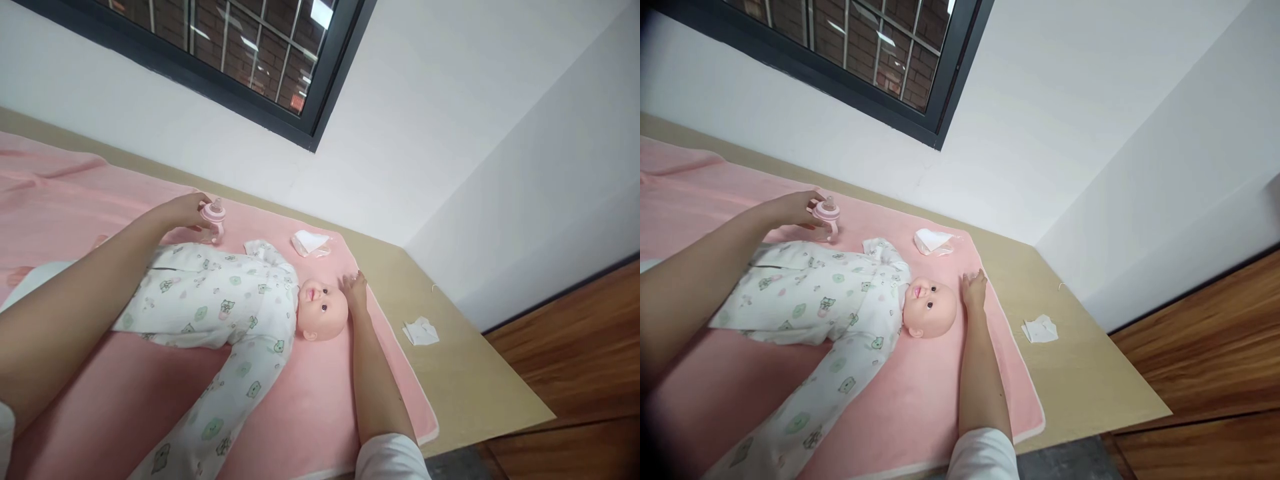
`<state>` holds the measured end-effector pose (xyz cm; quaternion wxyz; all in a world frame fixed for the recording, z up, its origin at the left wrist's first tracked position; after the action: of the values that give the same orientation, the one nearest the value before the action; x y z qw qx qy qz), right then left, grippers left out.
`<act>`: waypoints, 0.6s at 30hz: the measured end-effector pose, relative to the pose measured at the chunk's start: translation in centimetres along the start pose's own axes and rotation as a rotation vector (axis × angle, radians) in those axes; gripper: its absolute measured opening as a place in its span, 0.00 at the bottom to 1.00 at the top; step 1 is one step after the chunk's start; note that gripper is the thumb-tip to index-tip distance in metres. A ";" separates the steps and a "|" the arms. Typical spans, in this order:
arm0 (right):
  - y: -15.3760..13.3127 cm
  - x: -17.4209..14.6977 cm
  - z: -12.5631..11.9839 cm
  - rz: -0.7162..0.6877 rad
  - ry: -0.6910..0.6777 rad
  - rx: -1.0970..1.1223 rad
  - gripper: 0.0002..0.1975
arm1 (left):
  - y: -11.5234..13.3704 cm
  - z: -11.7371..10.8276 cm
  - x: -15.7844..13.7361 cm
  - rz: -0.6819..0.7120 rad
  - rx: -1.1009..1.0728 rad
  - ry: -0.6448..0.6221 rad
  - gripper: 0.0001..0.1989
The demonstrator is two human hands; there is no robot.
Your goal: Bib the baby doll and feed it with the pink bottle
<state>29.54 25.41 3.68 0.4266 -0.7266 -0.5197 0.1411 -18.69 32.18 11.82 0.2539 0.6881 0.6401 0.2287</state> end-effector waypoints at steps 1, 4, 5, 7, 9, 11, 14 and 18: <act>0.0 0.0 0.0 -0.001 0.000 -0.002 0.40 | 0.0 0.0 0.0 -0.010 0.012 0.000 0.28; 0.0 0.0 0.0 0.006 -0.005 -0.011 0.40 | -0.1 -0.2 0.1 -0.045 0.068 0.001 0.27; 0.0 0.0 0.0 0.009 -0.007 -0.013 0.40 | -0.1 -0.2 0.1 -0.051 0.090 -0.001 0.27; 0.0 0.0 0.0 0.012 -0.007 -0.014 0.39 | 0.0 -0.3 0.1 -0.054 0.133 -0.007 0.28; 0.1 0.1 0.0 0.011 -0.002 -0.009 0.39 | 0.1 -0.4 0.0 -0.046 0.177 -0.018 0.30; 0.1 0.0 0.0 0.009 0.002 -0.007 0.39 | 0.0 -0.6 0.0 -0.036 0.221 -0.027 0.32; 0.1 0.0 0.1 0.005 0.010 -0.011 0.38 | -0.2 -0.6 0.2 -0.028 0.287 -0.032 0.36; 0.2 0.1 0.2 0.002 0.024 -0.006 0.37 | -0.8 -0.6 0.6 -0.056 0.380 0.001 0.39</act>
<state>29.57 25.54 3.48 0.4305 -0.7300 -0.5143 0.1314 -19.63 32.83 11.81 0.1255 0.7054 0.6909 0.0968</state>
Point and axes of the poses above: each hand's wrist, its own x-axis towards the middle knuckle, its own z-axis out of the palm, y = z × x, the point moved 3 cm from there along x, towards the middle knuckle, and after that the axes turned 9 degrees about x, right-handed, at the moved point
